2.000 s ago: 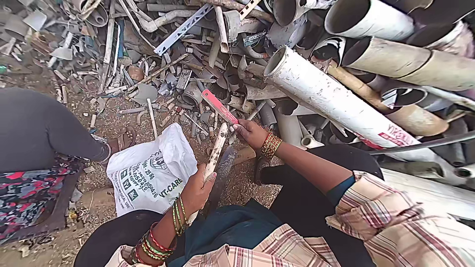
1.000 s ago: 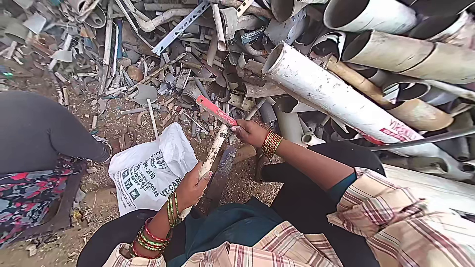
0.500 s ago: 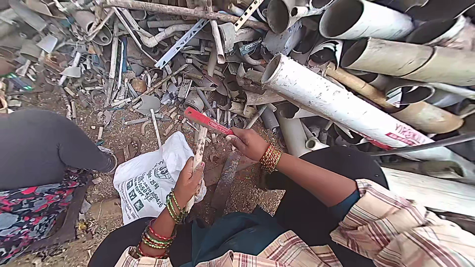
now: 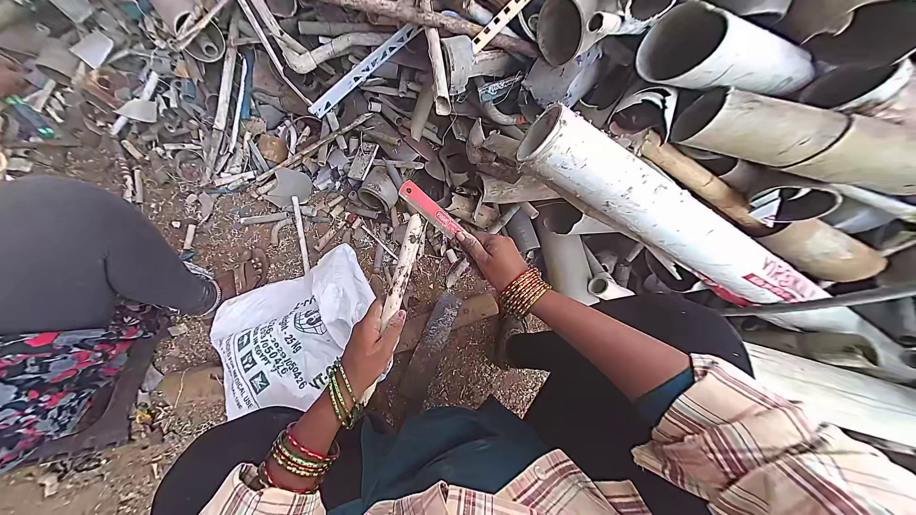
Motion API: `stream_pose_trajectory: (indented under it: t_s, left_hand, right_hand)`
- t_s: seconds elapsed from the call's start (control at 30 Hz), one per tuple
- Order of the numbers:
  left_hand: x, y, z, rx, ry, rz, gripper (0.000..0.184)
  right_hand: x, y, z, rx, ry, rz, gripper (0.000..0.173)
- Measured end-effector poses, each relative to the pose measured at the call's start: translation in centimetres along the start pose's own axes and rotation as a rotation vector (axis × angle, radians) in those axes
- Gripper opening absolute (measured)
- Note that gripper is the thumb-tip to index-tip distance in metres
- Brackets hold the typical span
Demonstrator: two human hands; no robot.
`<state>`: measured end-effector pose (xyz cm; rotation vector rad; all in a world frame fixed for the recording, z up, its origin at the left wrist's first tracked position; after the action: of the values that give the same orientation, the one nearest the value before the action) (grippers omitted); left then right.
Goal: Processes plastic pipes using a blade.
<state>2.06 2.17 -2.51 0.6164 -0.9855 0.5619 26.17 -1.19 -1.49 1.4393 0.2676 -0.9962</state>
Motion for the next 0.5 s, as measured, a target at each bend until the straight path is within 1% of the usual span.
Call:
stream_pose_trajectory:
  t_s: [0.13,0.27,0.37,0.5]
  left_hand:
    - [-0.04,0.27,0.03,0.01,0.014,-0.025,0.028]
    - [0.0,0.45,0.1,0.029,0.015,-0.031,0.027]
    - [-0.01,0.53,0.1,0.028,0.022,-0.041,0.028]
    - [0.06,0.57,0.11,0.025,0.02,-0.054,0.03]
  right_hand:
    - [0.31,0.33,-0.63,0.013,-0.028,0.046,0.047]
    - [0.43,0.75,-0.86,0.053,-0.113,0.015,0.042]
    - [0.82,0.72,-1.11,0.086,-0.098,-0.003,0.043]
    - [0.68,0.45,-1.19,0.059,-0.08,-0.019,0.038]
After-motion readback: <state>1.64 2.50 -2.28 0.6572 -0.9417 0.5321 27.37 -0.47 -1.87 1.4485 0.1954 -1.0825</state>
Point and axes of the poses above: each hand's wrist, its own z-axis away from the middle knuckle, its own y-axis out of the back of the hand, x = y × z, the point moved 5 cm from there along -z, towards the middle knuckle, and after that the axes turned 3 degrees about z, right-handed, at the moved point
